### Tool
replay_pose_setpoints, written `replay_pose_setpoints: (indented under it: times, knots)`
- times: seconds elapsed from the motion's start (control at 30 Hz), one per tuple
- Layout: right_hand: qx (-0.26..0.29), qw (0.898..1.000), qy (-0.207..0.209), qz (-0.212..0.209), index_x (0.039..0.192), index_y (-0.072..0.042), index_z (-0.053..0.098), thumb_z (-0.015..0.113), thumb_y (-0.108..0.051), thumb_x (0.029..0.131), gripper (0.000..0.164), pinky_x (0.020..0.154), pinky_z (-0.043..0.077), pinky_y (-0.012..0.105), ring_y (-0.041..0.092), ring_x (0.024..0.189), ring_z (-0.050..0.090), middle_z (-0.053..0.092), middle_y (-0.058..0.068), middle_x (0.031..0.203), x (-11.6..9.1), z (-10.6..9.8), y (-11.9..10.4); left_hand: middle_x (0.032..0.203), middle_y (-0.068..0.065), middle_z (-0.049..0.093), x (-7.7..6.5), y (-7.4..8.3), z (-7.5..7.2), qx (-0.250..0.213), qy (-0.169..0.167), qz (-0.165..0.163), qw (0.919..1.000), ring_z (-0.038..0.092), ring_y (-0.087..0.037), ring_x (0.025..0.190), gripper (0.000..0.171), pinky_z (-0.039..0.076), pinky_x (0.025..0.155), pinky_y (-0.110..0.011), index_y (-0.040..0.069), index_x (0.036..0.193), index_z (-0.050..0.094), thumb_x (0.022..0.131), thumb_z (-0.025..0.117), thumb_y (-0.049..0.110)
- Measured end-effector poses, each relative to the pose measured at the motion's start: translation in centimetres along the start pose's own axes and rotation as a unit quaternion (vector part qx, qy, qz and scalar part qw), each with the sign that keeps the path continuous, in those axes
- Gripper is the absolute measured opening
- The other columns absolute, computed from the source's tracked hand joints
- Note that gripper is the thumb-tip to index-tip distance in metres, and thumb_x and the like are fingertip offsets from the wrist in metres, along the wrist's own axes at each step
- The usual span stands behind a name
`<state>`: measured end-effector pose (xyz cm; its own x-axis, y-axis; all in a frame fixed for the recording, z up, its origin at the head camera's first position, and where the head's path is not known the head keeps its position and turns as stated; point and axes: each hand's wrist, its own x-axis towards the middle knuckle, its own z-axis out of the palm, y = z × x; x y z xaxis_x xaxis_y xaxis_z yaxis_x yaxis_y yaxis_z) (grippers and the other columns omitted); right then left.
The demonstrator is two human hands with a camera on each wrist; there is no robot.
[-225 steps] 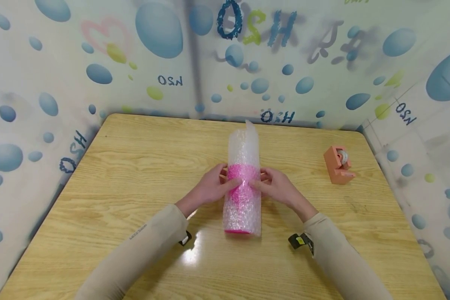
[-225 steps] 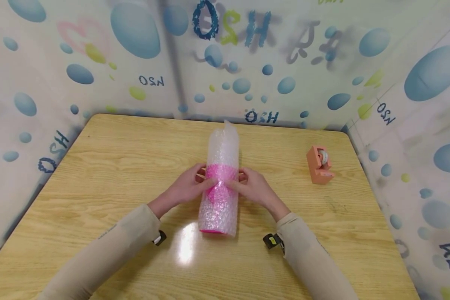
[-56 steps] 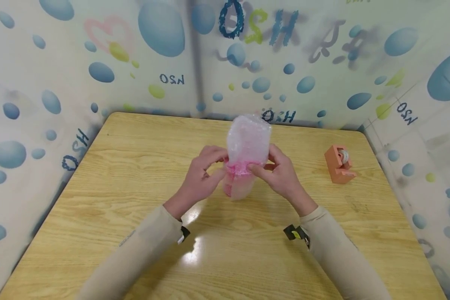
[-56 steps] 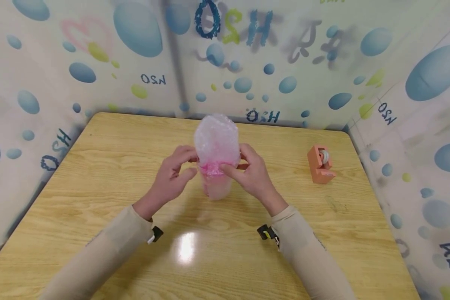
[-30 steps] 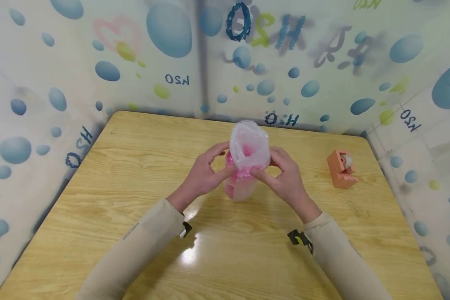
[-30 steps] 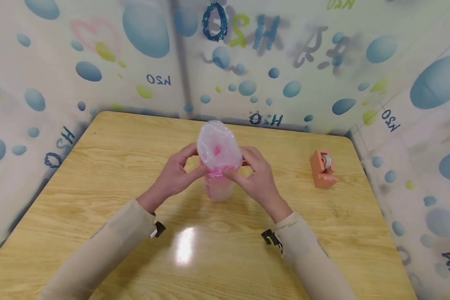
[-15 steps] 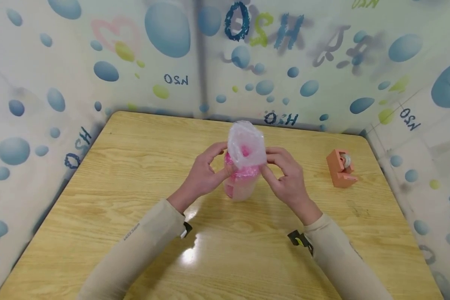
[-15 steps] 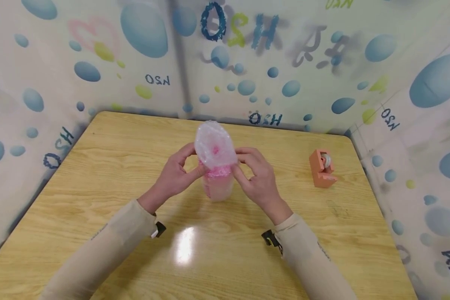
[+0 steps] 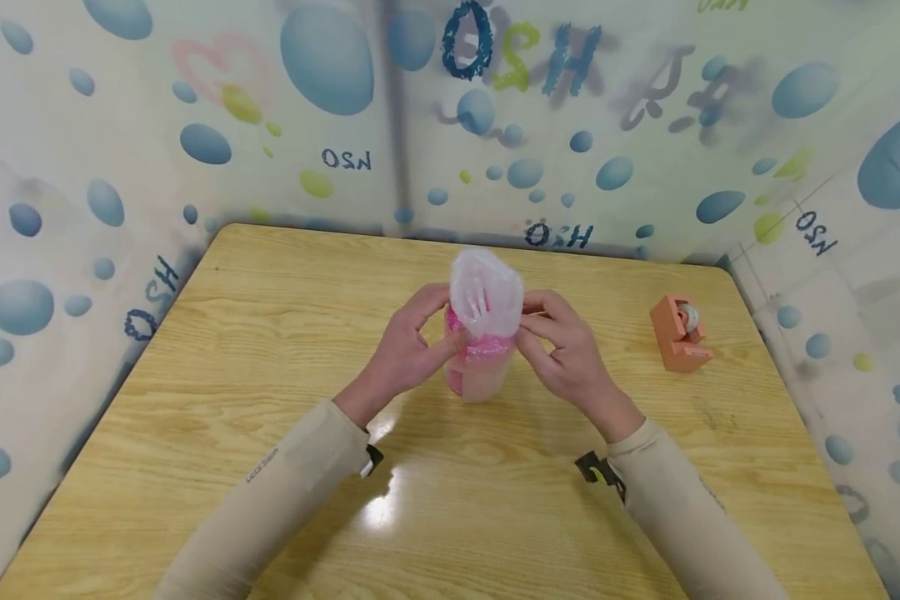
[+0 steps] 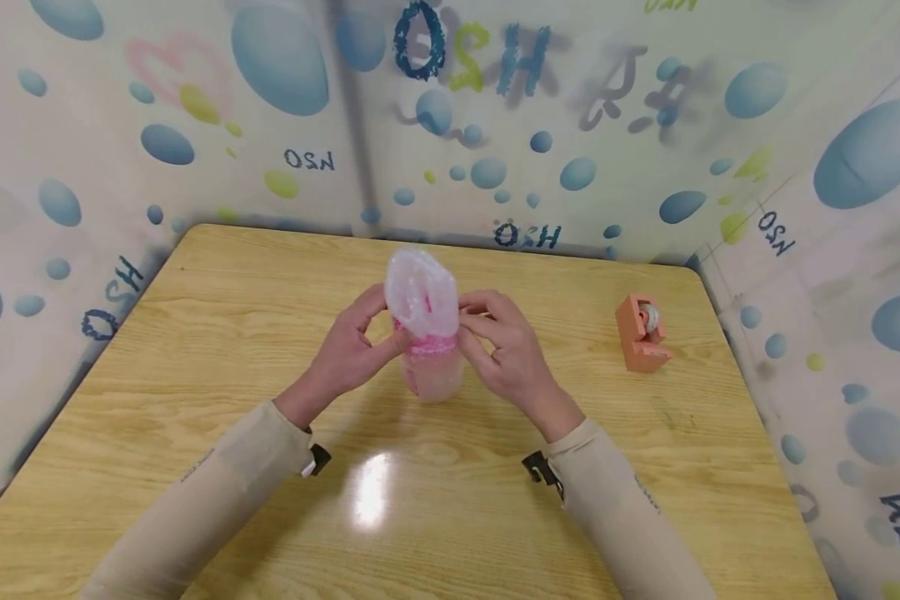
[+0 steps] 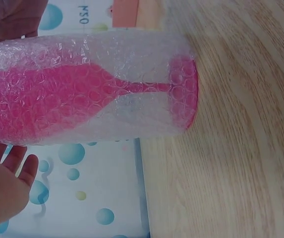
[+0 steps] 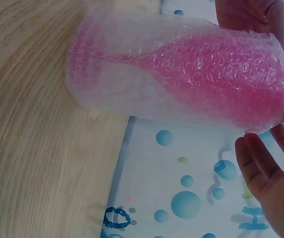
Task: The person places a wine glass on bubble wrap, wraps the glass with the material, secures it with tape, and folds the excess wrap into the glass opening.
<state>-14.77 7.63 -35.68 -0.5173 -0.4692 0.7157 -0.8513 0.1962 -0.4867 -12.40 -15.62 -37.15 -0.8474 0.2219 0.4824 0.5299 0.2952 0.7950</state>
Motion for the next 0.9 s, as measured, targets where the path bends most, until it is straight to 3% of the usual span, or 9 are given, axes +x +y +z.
replay_pose_setpoints:
  times: [0.3,0.5,0.57,0.73,0.9]
  knots:
    - [0.024,0.996,-0.005,0.084,0.094,0.003,0.075,0.076,0.011,0.075,0.020,0.086,0.050,0.021,0.021,0.098,0.058,0.065,0.013,0.105,0.5,0.0,0.4,0.133,-0.003,0.056,0.0,0.1,-0.1,0.007,-0.017,0.003,0.9998,0.047,-0.017,0.128,0.044,0.041,0.106,-0.043,0.010,0.129,0.062,0.087,0.072,0.014]
    - [0.018,0.989,-0.018,0.145,0.106,0.005,0.065,0.077,0.009,0.075,0.033,0.079,0.056,0.041,0.021,0.093,0.059,0.062,0.018,0.109,1.2,-0.2,-0.8,0.131,-0.006,0.057,0.1,0.1,-0.1,0.006,-0.021,0.017,0.9996,0.048,-0.018,0.126,0.039,0.042,0.104,-0.042,0.007,0.125,0.064,0.087,0.072,0.011]
    - [0.026,0.988,-0.022,0.151,0.114,0.007,0.061,0.076,0.010,0.076,0.042,0.079,0.056,0.044,0.022,0.093,0.059,0.060,0.021,0.114,1.7,-0.4,-1.5,0.131,-0.006,0.056,0.2,0.0,-0.1,0.006,-0.022,0.020,0.9995,0.048,-0.018,0.126,0.038,0.042,0.104,-0.041,0.006,0.123,0.065,0.086,0.072,0.011]
    - [0.042,0.987,-0.044,0.152,0.131,0.000,0.056,0.076,0.007,0.078,0.057,0.085,0.053,0.032,0.021,0.107,0.055,0.057,0.015,0.131,1.8,-0.5,-1.1,0.131,-0.007,0.056,0.2,-0.1,-0.2,0.005,-0.026,0.021,0.9994,0.047,-0.020,0.127,0.034,0.041,0.105,-0.042,0.005,0.119,0.067,0.086,0.072,0.009]
    - [0.043,0.989,-0.048,0.134,0.129,-0.007,0.061,0.077,0.000,0.078,0.053,0.087,0.050,0.038,0.017,0.107,0.055,0.062,0.006,0.130,1.0,-0.3,0.6,0.131,-0.007,0.056,0.2,-0.3,-0.1,0.007,-0.022,0.026,0.9994,0.046,-0.021,0.127,0.032,0.040,0.105,-0.042,0.004,0.117,0.067,0.086,0.071,0.009]
